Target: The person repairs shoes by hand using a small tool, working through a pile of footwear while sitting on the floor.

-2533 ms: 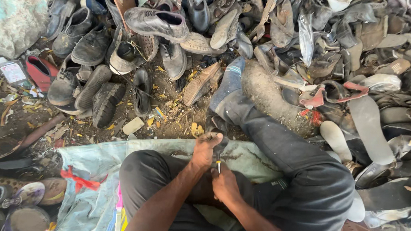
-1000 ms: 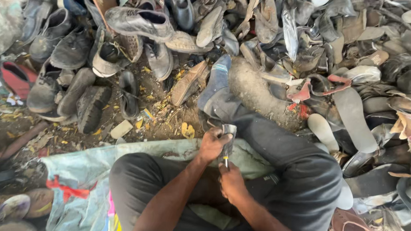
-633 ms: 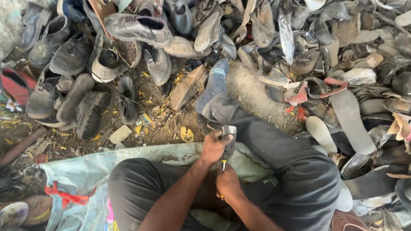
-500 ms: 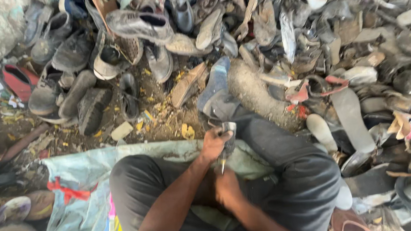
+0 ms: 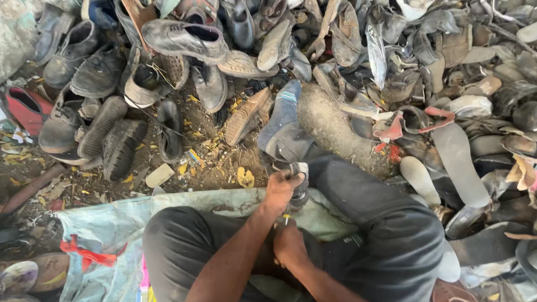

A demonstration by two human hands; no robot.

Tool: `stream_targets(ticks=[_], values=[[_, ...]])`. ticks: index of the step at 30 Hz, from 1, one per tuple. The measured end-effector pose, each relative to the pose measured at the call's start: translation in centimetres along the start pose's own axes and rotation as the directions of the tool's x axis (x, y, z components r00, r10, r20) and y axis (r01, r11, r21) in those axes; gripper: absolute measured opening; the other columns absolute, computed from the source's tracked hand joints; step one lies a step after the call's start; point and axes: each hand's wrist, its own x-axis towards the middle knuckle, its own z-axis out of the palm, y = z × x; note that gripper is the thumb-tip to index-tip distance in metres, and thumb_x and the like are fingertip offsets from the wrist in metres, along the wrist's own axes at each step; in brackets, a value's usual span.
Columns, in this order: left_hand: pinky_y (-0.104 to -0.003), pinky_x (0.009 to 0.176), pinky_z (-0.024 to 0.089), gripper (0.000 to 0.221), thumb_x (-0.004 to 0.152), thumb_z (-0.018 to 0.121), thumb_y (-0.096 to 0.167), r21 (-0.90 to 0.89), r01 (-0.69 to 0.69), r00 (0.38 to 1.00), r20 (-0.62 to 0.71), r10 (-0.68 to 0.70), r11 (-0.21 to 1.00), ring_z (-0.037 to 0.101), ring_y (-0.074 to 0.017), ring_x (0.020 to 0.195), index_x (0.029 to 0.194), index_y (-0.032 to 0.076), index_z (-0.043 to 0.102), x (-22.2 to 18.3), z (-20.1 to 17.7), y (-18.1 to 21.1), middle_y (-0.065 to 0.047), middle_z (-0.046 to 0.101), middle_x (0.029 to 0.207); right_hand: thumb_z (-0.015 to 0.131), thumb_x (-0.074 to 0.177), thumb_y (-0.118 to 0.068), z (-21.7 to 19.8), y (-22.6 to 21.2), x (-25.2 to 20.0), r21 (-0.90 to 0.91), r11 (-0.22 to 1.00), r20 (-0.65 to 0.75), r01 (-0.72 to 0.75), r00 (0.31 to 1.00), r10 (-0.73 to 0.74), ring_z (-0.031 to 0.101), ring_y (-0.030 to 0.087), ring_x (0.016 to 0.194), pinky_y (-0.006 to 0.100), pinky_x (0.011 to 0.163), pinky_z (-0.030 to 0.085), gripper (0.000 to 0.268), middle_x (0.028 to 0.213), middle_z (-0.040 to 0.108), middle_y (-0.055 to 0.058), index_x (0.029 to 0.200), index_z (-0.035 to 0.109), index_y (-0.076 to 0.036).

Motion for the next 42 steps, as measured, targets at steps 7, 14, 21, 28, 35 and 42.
stream_targets(ticks=[7,14,21,28,35,42], values=[[-0.027,0.081,0.052,0.024,0.095,0.068,0.020,0.424,-0.145,0.980,0.187,0.070,0.894,0.063,-0.0118,0.087,0.117,0.011,0.073,-1.7,-1.3,3.8,0.000,0.072,0.095,0.048,0.102,-0.021,-0.3,0.6,4.8,0.018,0.992,0.038,0.122,0.992,-0.123,0.062,0.031,0.039,0.045,0.036,0.045,0.033,0.056,0.062,0.021,0.094,0.065,0.006],[-0.055,0.105,0.035,0.037,0.070,0.074,0.025,0.711,-0.608,0.722,0.680,0.127,-0.353,0.054,-0.0373,0.127,0.105,0.013,0.076,-4.0,-4.5,6.5,-0.014,0.066,0.126,0.055,0.101,-0.024,-2.8,0.4,0.0,0.124,0.986,0.091,0.110,0.988,-0.122,0.046,0.025,0.034,0.043,0.035,0.037,0.030,0.061,0.055,0.017,0.125,0.055,-0.008],[-0.055,0.121,0.030,0.029,0.087,0.066,0.028,0.438,-0.598,0.651,0.754,-0.088,-0.671,0.060,-0.0273,0.118,0.109,0.012,0.075,-3.9,-2.7,5.2,-0.006,0.069,0.109,0.062,0.099,-0.032,-7.5,3.0,3.3,-0.220,0.921,0.127,0.321,0.946,-0.300,0.062,0.034,0.060,0.048,0.055,0.049,0.032,0.081,0.070,0.018,0.122,0.063,-0.010],[-0.047,0.095,0.046,0.021,0.082,0.077,0.028,0.863,-0.506,0.831,0.485,0.272,0.007,0.068,-0.0297,0.094,0.095,0.011,0.076,-0.1,-7.1,3.9,-0.011,0.074,0.097,0.063,0.092,-0.033,-8.7,1.0,11.7,-0.493,0.696,0.266,0.522,0.852,-0.451,0.068,0.044,0.095,0.052,0.080,0.052,0.029,0.099,0.072,0.020,0.110,0.074,-0.013],[-0.050,0.096,0.047,0.027,0.084,0.076,0.033,0.877,-0.477,0.817,0.419,0.397,0.056,0.065,-0.0342,0.099,0.094,0.008,0.071,1.9,-9.5,1.3,-0.013,0.072,0.099,0.067,0.094,-0.034,-8.7,-0.6,15.7,-0.470,0.643,0.371,0.604,0.797,-0.477,0.068,0.043,0.087,0.049,0.076,0.052,0.028,0.093,0.071,0.022,0.105,0.069,-0.009],[-0.052,0.094,0.043,0.016,0.088,0.068,0.022,0.888,-0.458,0.761,0.418,0.496,-0.046,0.060,-0.0385,0.101,0.097,0.009,0.071,1.5,-8.8,0.7,-0.014,0.070,0.101,0.059,0.098,-0.038,-7.1,-0.9,9.8,-0.543,0.671,0.181,0.505,0.851,-0.493,0.067,0.046,0.092,0.055,0.078,0.051,0.031,0.095,0.071,0.023,0.108,0.067,-0.010]])
